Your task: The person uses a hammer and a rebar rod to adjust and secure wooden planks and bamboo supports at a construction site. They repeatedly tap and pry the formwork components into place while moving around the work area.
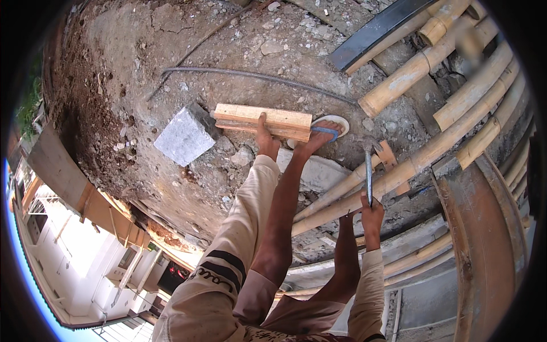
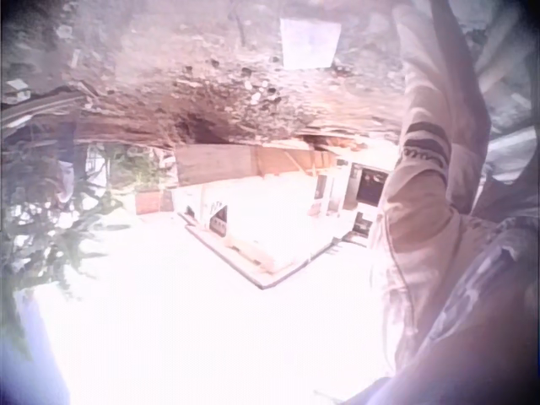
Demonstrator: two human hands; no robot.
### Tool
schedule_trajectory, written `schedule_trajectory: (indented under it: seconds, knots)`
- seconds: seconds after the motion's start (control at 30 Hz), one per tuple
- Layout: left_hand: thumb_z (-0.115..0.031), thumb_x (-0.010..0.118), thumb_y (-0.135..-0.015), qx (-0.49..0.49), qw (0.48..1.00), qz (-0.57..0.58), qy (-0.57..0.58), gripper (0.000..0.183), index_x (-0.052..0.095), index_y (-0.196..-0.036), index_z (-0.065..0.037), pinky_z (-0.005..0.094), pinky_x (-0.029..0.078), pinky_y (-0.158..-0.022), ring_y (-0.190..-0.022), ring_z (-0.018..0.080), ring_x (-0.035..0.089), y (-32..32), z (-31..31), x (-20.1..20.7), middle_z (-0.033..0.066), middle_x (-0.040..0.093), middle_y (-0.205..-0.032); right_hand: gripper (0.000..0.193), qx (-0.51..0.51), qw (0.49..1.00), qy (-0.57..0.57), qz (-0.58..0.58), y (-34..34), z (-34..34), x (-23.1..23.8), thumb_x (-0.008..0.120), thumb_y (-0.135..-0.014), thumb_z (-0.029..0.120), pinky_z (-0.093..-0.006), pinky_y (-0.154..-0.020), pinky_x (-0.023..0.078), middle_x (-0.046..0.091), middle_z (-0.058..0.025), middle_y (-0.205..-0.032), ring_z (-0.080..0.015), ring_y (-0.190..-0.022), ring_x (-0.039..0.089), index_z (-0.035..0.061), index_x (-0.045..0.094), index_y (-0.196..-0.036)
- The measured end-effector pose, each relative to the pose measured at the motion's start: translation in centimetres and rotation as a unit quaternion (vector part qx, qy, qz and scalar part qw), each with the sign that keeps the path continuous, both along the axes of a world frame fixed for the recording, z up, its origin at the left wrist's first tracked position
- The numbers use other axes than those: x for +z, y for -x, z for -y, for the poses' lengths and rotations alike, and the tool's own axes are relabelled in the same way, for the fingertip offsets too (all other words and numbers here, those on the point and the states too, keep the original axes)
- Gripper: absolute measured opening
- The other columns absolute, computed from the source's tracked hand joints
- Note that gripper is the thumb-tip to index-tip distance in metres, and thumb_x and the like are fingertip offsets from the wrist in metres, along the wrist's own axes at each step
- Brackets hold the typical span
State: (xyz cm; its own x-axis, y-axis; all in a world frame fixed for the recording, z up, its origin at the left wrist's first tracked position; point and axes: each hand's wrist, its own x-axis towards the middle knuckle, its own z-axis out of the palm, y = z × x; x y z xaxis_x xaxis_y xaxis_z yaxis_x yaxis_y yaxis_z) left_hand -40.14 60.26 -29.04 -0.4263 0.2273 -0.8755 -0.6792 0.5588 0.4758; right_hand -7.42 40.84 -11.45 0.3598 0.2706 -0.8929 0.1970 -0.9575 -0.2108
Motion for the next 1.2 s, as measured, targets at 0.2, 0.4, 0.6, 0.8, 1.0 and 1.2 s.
schedule_trajectory:
  seconds: [0.2,0.4,0.6,0.8,1.0,1.2]
  knots:
    - [-0.04,0.075,-0.087,-0.014,0.999,0.013,-0.038,0.067,0.049,-0.141,-0.01,0.0519,0.038,-0.112,-0.129,0.0304,0.051,-0.3,-2.4,-0.6,0.0116,0.054,-0.14,0.046,-0.026,1.0,0.016,-0.001,-0.5,-0.5,-0.4,0.065,-0.097,0.04,-0.0405,-0.075,0.049,0.064,-0.0178,-0.075,-0.0248,-0.071,0.056,-0.0057,0.071,-0.098]
    - [-0.035,0.078,-0.087,-0.011,0.998,-0.007,-0.069,0.068,0.048,-0.141,-0.008,0.0489,0.044,-0.106,-0.123,0.0291,0.055,-0.2,-5.3,-0.3,0.011,0.056,-0.136,0.047,-0.03,0.999,-0.003,-0.009,-1.1,0.8,-0.9,0.065,-0.097,0.04,-0.0397,-0.075,0.048,0.064,-0.0178,-0.078,-0.0238,-0.074,0.056,-0.0063,0.071,-0.098]
    - [-0.04,0.075,-0.092,-0.002,0.997,-0.061,-0.045,0.058,0.052,-0.134,-0.006,0.0418,0.055,-0.085,-0.097,0.0271,0.063,4.6,-6.3,-0.2,0.0102,0.06,-0.116,0.048,-0.031,0.999,0.005,-0.024,-1.2,1.2,-0.3,0.066,-0.097,0.041,-0.0385,-0.063,0.044,0.056,-0.0106,-0.065,-0.0198,-0.063,0.049,-0.0049,0.064,-0.083]
    - [-0.029,0.065,-0.1,-0.154,0.973,-0.146,-0.094,0.039,0.046,-0.124,-0.005,0.0445,0.05,-0.088,-0.097,0.0226,0.056,9.6,-3.3,3.1,0.006,0.052,-0.107,0.049,-0.043,0.997,0.059,-0.017,-0.7,0.1,2.4,0.067,-0.096,0.041,-0.0375,-0.058,0.04,0.05,-0.0065,-0.06,-0.0165,-0.06,0.041,-0.0039,0.06,-0.077]
    - [-0.021,0.064,-0.098,-0.169,0.974,-0.146,-0.033,0.041,0.045,-0.131,-0.007,0.0438,0.044,-0.095,-0.108,0.0216,0.053,10.8,-2.5,4.4,0.0065,0.053,-0.116,0.046,0.026,0.998,0.064,-0.014,-0.3,-2.6,3.3,0.068,-0.096,0.037,-0.0372,-0.058,0.039,0.049,-0.0043,-0.061,-0.0152,-0.061,0.04,-0.0024,0.059,-0.075]
    - [-0.021,0.072,-0.093,-0.156,0.982,-0.074,-0.082,0.044,0.051,-0.126,-0.003,0.0382,0.049,-0.084,-0.101,0.0193,0.058,6.9,-5.0,2.9,0.0056,0.059,-0.11,0.041,0.022,0.998,0.056,-0.035,0.6,-3.4,2.1,0.068,-0.096,0.034,-0.034,-0.06,0.039,0.049,-0.0027,-0.063,-0.0138,-0.063,0.041,-0.0019,0.06,-0.079]
